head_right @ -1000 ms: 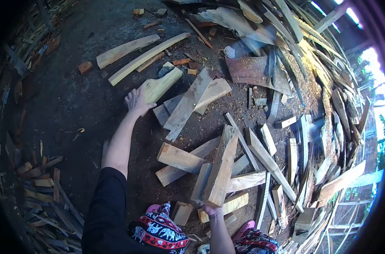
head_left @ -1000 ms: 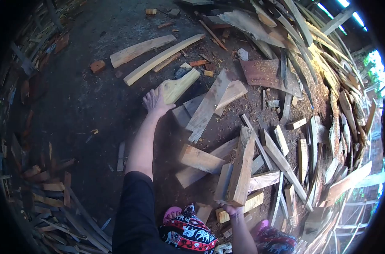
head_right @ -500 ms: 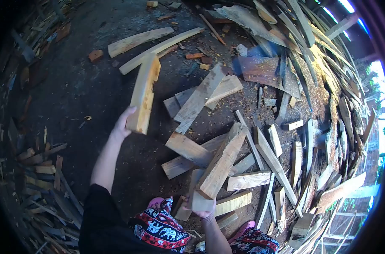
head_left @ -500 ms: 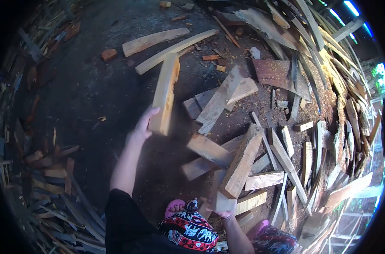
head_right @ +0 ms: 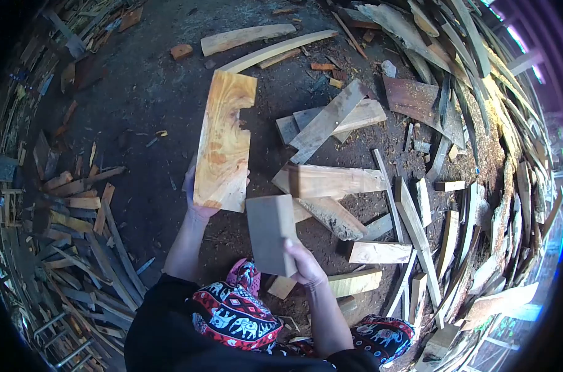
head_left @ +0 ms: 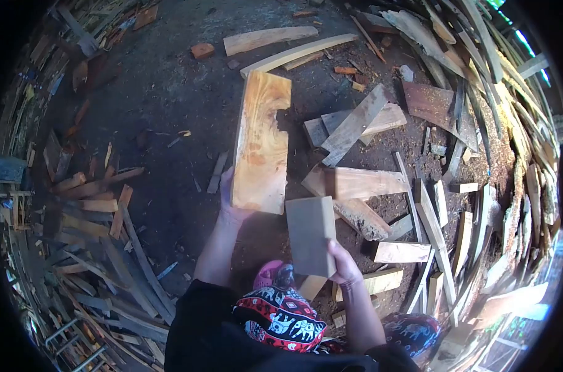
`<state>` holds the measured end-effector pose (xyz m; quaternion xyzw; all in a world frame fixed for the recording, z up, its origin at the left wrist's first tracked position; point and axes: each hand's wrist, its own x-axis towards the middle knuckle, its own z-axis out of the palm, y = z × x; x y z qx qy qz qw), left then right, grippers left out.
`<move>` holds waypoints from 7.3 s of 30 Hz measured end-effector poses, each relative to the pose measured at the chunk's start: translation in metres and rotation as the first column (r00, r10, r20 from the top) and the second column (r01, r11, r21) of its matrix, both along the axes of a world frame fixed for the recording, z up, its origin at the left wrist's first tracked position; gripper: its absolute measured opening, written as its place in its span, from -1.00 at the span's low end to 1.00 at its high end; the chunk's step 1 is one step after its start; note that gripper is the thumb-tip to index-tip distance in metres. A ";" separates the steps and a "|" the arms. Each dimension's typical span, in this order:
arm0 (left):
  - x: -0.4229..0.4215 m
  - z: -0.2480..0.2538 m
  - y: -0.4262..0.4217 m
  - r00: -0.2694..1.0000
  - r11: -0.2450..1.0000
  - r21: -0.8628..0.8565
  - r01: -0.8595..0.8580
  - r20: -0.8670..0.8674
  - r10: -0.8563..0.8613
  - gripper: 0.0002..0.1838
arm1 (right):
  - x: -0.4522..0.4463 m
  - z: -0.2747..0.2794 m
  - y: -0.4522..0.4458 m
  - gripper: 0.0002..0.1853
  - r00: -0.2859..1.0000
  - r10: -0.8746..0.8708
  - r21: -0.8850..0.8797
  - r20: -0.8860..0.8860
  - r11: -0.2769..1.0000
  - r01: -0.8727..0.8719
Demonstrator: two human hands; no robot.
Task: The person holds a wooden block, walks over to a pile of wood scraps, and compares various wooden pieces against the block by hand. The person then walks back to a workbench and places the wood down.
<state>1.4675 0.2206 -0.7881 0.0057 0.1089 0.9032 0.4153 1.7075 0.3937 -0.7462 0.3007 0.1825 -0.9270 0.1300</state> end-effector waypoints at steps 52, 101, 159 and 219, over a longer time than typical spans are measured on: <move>0.060 0.035 0.077 0.947 0.861 0.404 0.310 -0.206 -0.245 0.06 | -0.076 0.058 0.023 -0.01 0.967 0.145 0.944 -0.208 0.290 0.159; 0.008 0.029 0.220 -0.353 0.542 -0.694 -0.473 -0.415 -0.839 -0.06 | 0.040 0.082 0.155 -0.02 0.646 -0.578 0.455 -0.499 0.459 0.763; 0.388 -0.030 0.359 -0.519 0.505 -0.448 -0.738 -0.100 -0.849 0.18 | 0.468 0.002 0.167 -0.01 0.749 -0.658 0.877 -0.077 0.313 0.364; 0.441 0.043 0.435 0.601 0.253 -0.964 -0.084 -0.251 -0.759 0.05 | 0.354 -0.132 0.254 -0.14 0.831 -0.507 -0.150 -0.229 0.862 0.484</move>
